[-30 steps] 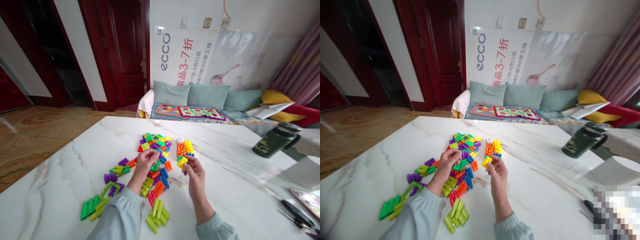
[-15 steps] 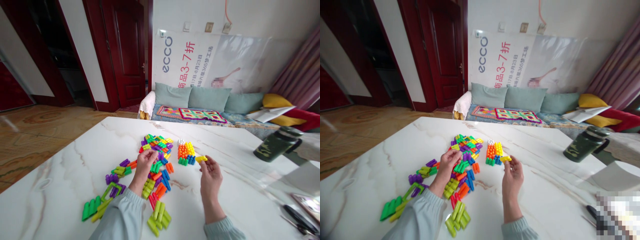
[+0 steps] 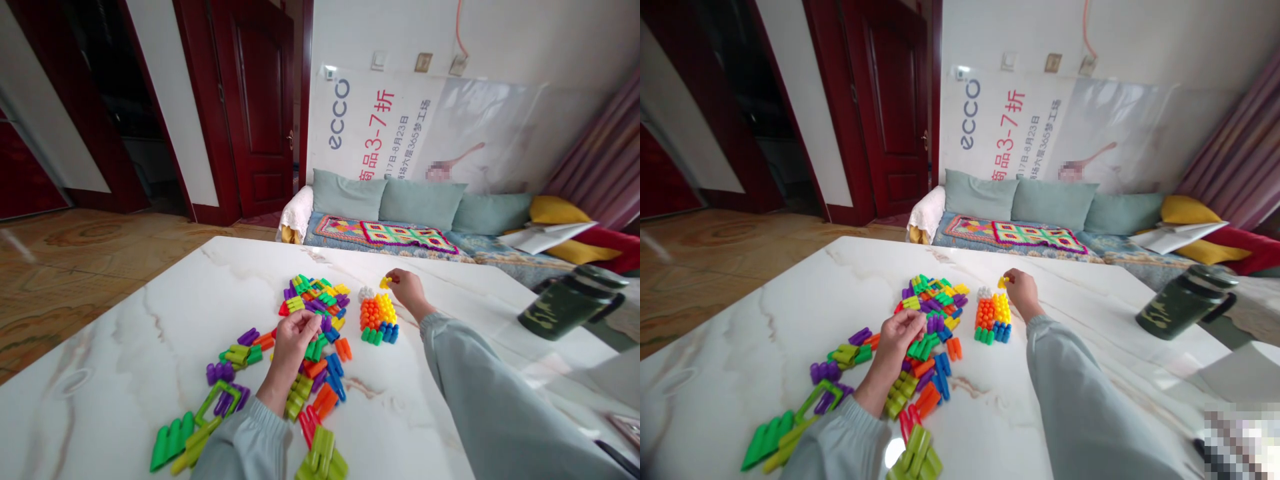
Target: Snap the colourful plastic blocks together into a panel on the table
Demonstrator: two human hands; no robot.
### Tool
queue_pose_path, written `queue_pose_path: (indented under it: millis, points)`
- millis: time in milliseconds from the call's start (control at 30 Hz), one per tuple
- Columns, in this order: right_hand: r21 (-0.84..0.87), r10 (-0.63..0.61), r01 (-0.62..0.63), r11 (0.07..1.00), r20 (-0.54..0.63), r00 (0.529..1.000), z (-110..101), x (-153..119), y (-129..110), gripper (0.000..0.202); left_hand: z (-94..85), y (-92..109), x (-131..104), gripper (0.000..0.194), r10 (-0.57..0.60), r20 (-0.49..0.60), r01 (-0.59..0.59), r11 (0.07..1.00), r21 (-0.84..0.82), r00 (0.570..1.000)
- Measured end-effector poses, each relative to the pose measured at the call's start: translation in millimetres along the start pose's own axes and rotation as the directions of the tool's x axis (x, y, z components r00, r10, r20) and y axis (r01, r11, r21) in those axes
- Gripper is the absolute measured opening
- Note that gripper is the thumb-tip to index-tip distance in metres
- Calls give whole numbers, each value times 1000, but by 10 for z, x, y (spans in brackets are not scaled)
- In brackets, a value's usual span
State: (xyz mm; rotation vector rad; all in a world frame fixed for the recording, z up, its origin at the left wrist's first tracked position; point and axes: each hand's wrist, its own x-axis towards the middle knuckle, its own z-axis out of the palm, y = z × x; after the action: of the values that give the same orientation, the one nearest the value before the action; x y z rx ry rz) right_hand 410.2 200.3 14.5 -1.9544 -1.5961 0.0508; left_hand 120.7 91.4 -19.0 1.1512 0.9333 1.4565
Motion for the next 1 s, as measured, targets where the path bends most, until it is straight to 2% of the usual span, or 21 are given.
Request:
queue_pose_path:
  millis: [300, 500, 700, 833, 933, 1000]
  points:
    - [-193, 45, -6, 981, 198, 979, 147, 160, -12, 32, 62, 71, -43, 32, 2, -25, -3, 1000, -20, 1000]
    - [-229, 72, -14, 973, 244, 967, 203, 167, -18, 30, 47, 70, -38, 31, 2, -28, -2, 1000, -20, 1000]
    - [-186, 62, -15, 982, 246, 967, 234, 125, -32, 28, 41, 73, -37, 31, -8, -19, 7, 999, -33, 1000]
    - [-105, 42, -19, 994, 227, 973, 185, 116, -55, 22, 36, 56, -30, 31, -1, -21, 1, 1000, -8, 1000]
    - [-25, 33, -30, 999, 152, 988, 96, 59, -127, 22, 33, 42, -25, 31, 10, -21, -10, 1000, -2, 1000]
    - [51, 5, -9, 999, 74, 997, 43, -92, -225, 26, 26, 38, -19, 31, 17, -29, -17, 1000, 3, 999]
